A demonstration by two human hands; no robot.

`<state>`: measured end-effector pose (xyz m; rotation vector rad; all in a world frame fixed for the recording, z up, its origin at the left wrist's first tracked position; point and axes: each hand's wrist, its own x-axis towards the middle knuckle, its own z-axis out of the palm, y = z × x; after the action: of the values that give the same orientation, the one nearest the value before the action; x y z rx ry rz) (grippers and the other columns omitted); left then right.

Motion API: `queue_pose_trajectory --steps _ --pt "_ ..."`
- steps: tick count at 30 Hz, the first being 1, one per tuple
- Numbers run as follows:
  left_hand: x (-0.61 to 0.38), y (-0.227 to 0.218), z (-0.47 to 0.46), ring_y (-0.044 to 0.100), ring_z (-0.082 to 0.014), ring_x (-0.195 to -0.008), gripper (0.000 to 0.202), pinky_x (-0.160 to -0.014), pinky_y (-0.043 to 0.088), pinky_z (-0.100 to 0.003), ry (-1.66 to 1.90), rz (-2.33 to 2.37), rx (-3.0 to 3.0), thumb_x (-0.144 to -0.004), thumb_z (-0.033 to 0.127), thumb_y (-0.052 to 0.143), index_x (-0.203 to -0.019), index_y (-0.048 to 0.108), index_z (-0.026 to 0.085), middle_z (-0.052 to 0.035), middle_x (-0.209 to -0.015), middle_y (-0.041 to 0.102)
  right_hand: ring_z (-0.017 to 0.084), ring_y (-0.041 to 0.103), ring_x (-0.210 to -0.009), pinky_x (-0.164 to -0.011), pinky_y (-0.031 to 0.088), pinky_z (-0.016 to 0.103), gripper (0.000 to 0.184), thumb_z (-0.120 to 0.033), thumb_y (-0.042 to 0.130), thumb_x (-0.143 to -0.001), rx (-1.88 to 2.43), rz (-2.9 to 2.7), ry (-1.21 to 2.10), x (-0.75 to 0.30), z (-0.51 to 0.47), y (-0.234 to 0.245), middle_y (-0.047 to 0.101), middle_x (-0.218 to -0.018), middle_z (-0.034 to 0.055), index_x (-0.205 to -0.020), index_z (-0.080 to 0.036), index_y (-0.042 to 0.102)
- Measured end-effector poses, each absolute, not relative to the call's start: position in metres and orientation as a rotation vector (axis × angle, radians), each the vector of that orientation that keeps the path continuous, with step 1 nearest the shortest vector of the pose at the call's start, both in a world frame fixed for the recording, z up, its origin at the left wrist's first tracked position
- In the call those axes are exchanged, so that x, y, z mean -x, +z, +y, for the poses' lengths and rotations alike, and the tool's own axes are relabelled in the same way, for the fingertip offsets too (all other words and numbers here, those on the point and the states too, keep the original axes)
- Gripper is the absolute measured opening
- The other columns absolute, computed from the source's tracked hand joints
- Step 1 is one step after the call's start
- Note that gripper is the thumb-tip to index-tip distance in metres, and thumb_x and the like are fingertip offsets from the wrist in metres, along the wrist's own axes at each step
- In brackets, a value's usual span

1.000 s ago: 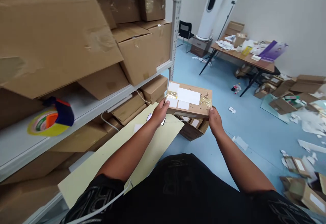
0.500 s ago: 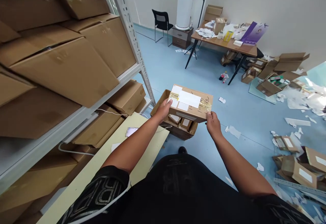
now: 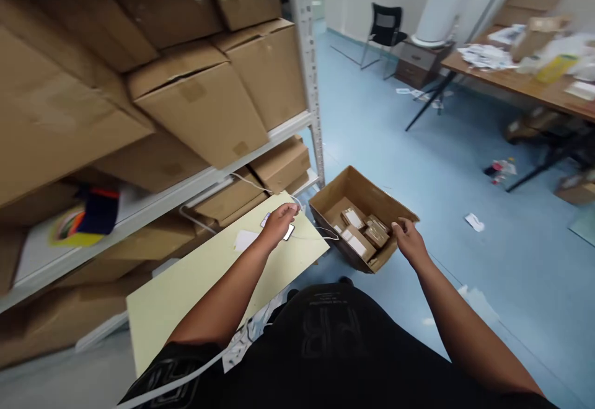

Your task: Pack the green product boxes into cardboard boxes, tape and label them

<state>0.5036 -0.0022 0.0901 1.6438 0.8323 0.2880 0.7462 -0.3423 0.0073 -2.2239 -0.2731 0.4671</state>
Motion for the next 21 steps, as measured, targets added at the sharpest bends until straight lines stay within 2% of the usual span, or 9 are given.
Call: queue_pose_trajectory --steps 4,9,15,21 --pt "-0.435 0.105 -0.011 0.069 -0.0283 -0.11 0.057 -0.094 0.055 -0.042 0.453 1.019 -1.542 -0.087 0.071 0.058 -0.103 0.071 0.018 -0.0132 -0.116 0.074 0.033 0.067 -0.11 -0.098 0.049 0.047 0.059 -0.061 0.056 -0.087 2.207 -0.531 0.503 -0.754 -0.284 0.01 0.073 -0.121 0.0151 -0.128 -0.019 0.068" --pt "-0.361 0.111 -0.02 0.069 -0.0278 -0.11 0.057 -0.096 0.055 -0.043 0.616 1.125 -1.438 -0.088 0.071 0.056 -0.105 0.071 0.018 -0.0134 -0.118 0.074 0.033 0.067 -0.108 -0.097 0.05 0.047 0.057 -0.062 0.053 -0.089 2.069 -0.738 0.529 -0.724 -0.218 0.038 0.075 -0.117 0.0144 -0.122 -0.019 0.07" --pt "-0.272 0.101 -0.022 0.068 -0.0274 -0.11 0.054 -0.096 0.054 -0.042 0.719 1.181 -1.341 -0.089 0.069 0.057 -0.104 0.071 0.019 -0.0128 -0.118 0.074 0.031 0.069 -0.101 -0.091 0.052 0.042 0.058 -0.066 0.055 -0.088 1.942 -0.836 0.577 -0.65 -0.157 0.056 0.077 -0.105 0.0126 -0.118 -0.019 0.07" --pt "-0.203 0.086 -0.024 0.069 -0.0278 -0.106 0.05 -0.095 0.054 -0.045 0.772 1.257 -1.244 -0.087 0.067 0.059 -0.1 0.071 0.02 -0.0115 -0.113 0.075 0.03 0.071 -0.098 -0.087 0.055 0.042 0.06 -0.072 0.054 -0.087 1.889 -0.904 0.685 -0.584 -0.119 0.051 0.076 -0.105 0.0109 -0.112 -0.02 0.069"
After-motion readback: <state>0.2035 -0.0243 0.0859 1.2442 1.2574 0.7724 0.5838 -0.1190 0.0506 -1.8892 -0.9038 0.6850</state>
